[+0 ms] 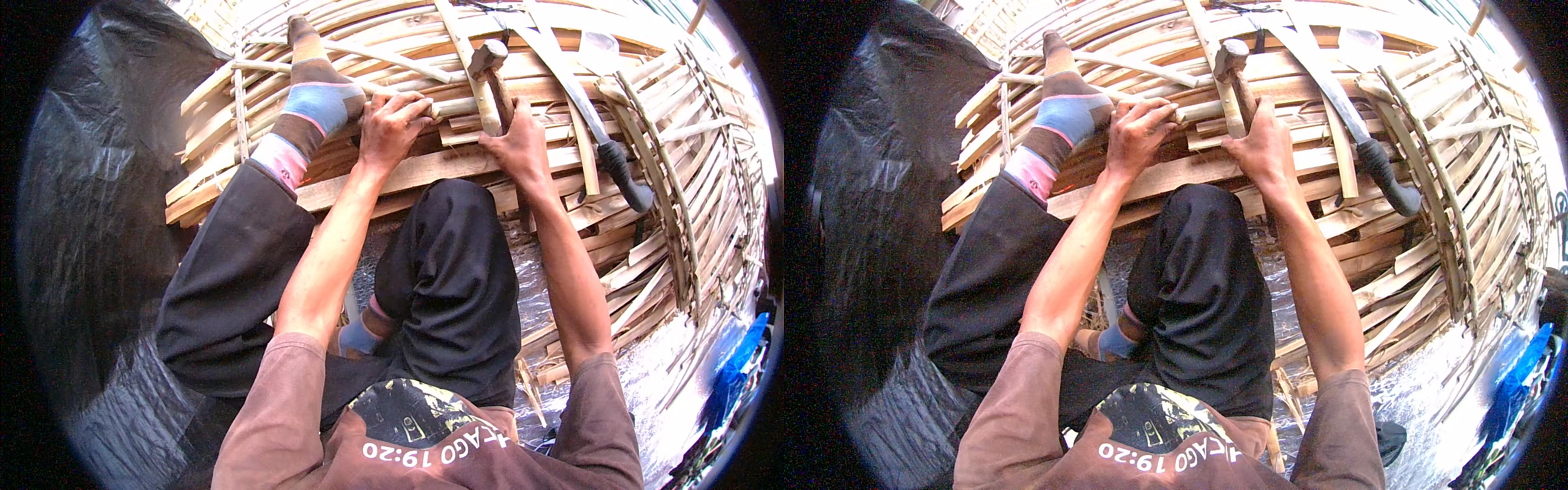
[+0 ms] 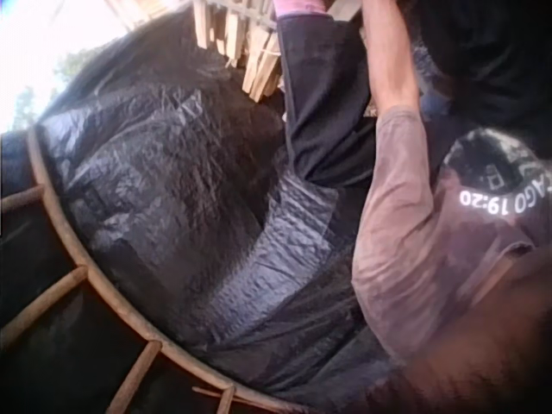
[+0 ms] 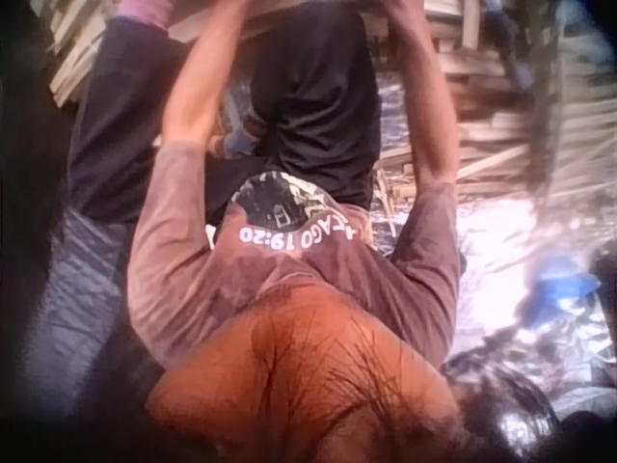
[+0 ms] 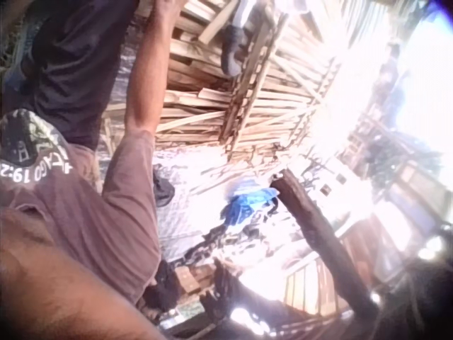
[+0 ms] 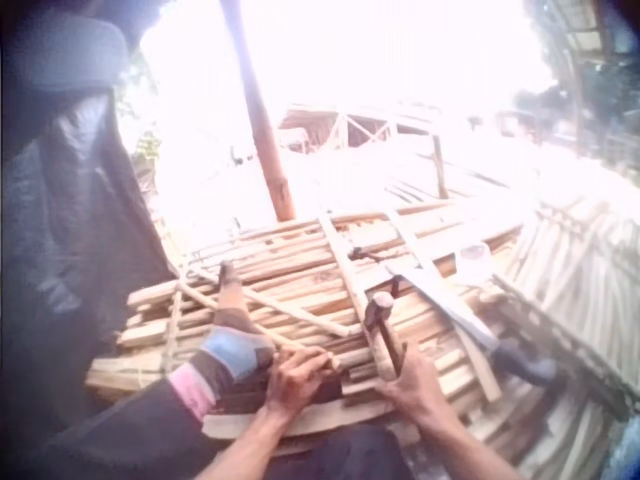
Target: The person assembles a wood and bamboo structure, using a hammer to drive small nails into the wooden slats and arranging thin wood strips by hand. The person also handles a large knife and moves wood pieces into position while seated.
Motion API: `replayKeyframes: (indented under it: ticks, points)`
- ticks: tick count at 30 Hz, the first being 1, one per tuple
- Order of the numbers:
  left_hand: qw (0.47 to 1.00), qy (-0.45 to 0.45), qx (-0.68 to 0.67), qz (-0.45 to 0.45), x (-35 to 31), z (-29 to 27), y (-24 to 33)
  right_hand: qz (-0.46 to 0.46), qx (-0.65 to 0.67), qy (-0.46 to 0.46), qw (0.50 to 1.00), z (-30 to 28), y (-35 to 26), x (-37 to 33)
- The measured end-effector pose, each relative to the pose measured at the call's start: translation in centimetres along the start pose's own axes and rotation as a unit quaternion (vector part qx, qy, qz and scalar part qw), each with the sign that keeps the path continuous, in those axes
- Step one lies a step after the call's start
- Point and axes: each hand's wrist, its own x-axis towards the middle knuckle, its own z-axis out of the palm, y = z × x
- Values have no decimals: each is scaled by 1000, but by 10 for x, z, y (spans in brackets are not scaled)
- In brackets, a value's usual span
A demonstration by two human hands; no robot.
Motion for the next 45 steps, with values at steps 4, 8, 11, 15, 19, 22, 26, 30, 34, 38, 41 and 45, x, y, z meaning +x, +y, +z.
replayKeyframes:
  ticks: [4, 8, 11, 15, 19, 22, 26, 30, 34, 38, 41, 45]
  points:
    - [999, -3, -38, -12, 0, 0, -6, 2, -12, 0, 1000, -2, -9, -3]
    - [999, -17, -34, -27, 3, -4, -5, -9, -13, -4, 1000, -2, -7, -3]
    - [999, -11, -29, -13, 5, -1, -6, 20, -9, -13, 1000, -4, -7, -1]
    - [999, -3, -28, -18, 2, 3, -10, -10, 11, 12, 1000, 1, -11, -4]
    - [1000, 4, -16, 9, 5, 0, -7, -36, 4, 9, 999, 6, -12, -3]
    - [999, 8, -15, 37, 4, -1, -11, -45, 7, 11, 999, 7, -18, -2]
    - [999, 4, -22, 42, 8, 0, -8, -39, 5, 17, 999, 7, -12, -5]
    - [999, -7, -8, 33, 4, -1, -11, -49, 21, 13, 998, 8, -13, -6]
    - [999, -3, 7, 48, 5, 1, -8, -45, 25, 42, 998, 12, -6, -8]
    - [999, -3, 5, 54, 5, 0, -9, -37, 16, 50, 998, 7, 0, -12]
    - [998, 10, -10, 62, 7, 5, -11, -31, -30, 51, 998, -4, 4, -10]
    - [998, 24, 2, 64, 0, 3, -16, -36, -64, 27, 997, -2, 1, -3]
